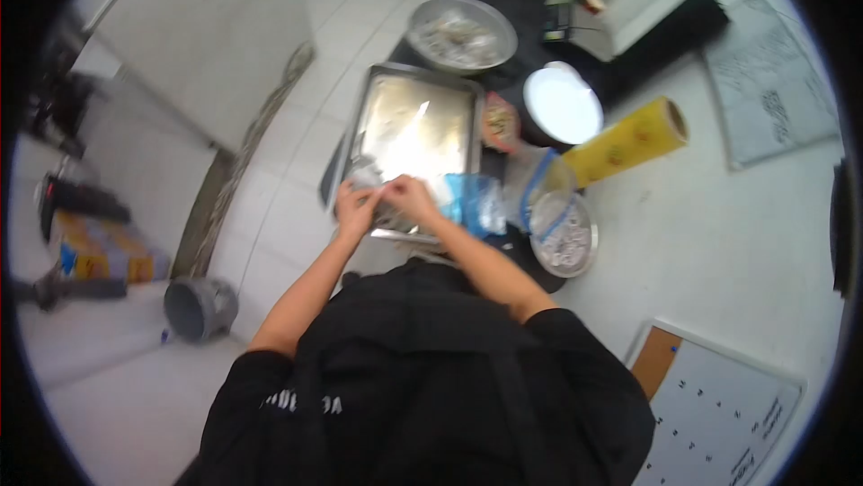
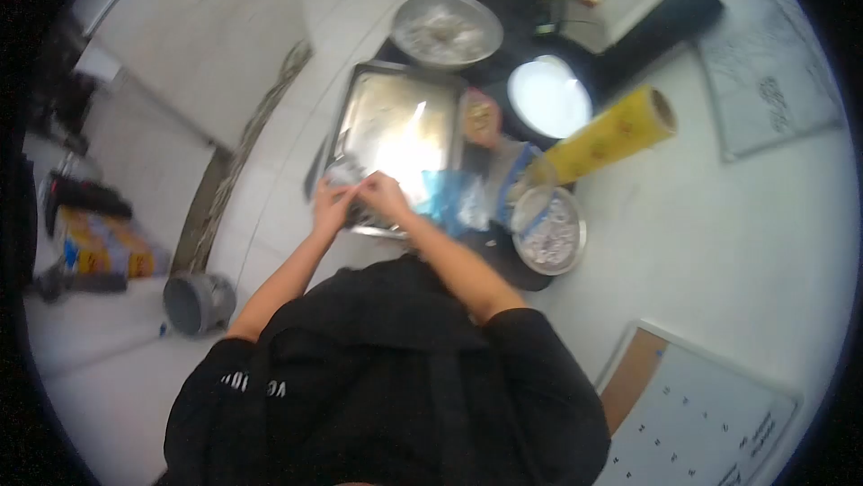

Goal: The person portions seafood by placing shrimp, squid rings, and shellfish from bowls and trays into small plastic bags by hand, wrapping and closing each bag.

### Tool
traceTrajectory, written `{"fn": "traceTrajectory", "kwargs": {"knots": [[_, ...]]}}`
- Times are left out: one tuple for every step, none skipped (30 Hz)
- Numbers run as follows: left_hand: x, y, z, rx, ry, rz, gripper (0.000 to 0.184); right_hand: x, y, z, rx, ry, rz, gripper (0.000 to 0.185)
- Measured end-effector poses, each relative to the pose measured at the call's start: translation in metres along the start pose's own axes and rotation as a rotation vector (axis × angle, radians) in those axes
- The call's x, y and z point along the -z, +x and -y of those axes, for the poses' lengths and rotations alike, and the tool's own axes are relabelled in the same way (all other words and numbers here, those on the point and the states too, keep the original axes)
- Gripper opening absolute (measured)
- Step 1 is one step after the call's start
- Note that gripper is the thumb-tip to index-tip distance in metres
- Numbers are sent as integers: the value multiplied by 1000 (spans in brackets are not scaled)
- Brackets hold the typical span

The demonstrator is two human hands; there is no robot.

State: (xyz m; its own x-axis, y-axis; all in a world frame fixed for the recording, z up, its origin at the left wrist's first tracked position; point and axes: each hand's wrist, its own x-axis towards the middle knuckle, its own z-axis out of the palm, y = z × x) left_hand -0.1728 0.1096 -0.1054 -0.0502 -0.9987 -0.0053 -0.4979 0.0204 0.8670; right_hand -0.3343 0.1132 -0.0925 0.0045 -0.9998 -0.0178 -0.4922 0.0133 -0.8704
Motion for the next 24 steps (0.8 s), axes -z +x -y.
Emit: {"fn": "traceTrajectory", "kwargs": {"knots": [[0, -1, -1, -13, 12, -7, 25, -3, -2, 0, -39, 60, -31, 24], [-3, -3, -1, -9, 36, -48, 25, 2, -4, 9, -37, 1, -22, 26], [0, -3, -6, -12, 16, -14, 26, -3, -1, -1, 37, -28, -55, 28], [-1, -2, 1, -23, 1, -4, 29, -1, -3, 4, 55, -62, -67, 27], [-4, 0, 4, 10, -51, 5, 30, 0, -4, 13, 73, -87, -68, 27], [-6, 2, 7, 53, -96, 10, 31, 2, -6, 19, 115, -107, -92, 25], [-8, 3, 11, 38, -109, 13, 31, 3, -7, 25, 157, -122, -109, 24], [-11, 4, 13, 36, -89, -28, 30, 4, -9, 30, 320, -187, -145, 18], [-12, 5, 15, 39, -67, -71, 30, 8, -11, 35, 324, -198, -149, 18], [-13, 9, 19, 61, -135, -43, 27, 10, -13, 39, 425, -195, -143, 16], [-9, 10, 13, 57, -140, -48, 27, 13, -13, 45, 527, -190, -136, 14], [0, 11, 2, 40, -142, 14, 23, 19, -14, 49, 546, -205, -120, 13], [8, 10, -9, 24, -143, 78, 21, 24, -14, 53, 552, -209, -120, 13], [13, 10, -16, 21, -147, 74, 21, 30, -14, 59, 584, -193, -126, 13], [17, 10, -24, -129, -178, 71, 22, 35, -14, 66, 615, -176, -133, 13], [22, 11, -32, -278, -208, 68, 27, 41, -14, 73, 619, -180, -133, 13], [32, 9, -49, -282, -210, 67, 27, 45, -14, 79, 648, -204, -89, 13], [44, 6, -70, -445, -184, 76, 35, 49, -14, 84, 676, -227, -46, 13], [52, 4, -83, -608, -158, 86, 44, 53, -16, 88, 675, -228, -50, 13], [56, 2, -88, -608, -158, 89, 44, 57, -18, 92, 672, -226, -15, 13], [60, 2, -91, -538, -263, 182, 48, 60, -19, 97, 672, -224, 21, 13], [63, 1, -94, -467, -366, 272, 52, 61, -20, 101, 675, -225, 23, 13], [65, -1, -96, -467, -365, 270, 52, 63, -21, 106, 693, -212, -26, 13], [66, -3, -98, -498, -315, 302, 53, 65, -23, 111, 710, -199, -76, 13]]}}
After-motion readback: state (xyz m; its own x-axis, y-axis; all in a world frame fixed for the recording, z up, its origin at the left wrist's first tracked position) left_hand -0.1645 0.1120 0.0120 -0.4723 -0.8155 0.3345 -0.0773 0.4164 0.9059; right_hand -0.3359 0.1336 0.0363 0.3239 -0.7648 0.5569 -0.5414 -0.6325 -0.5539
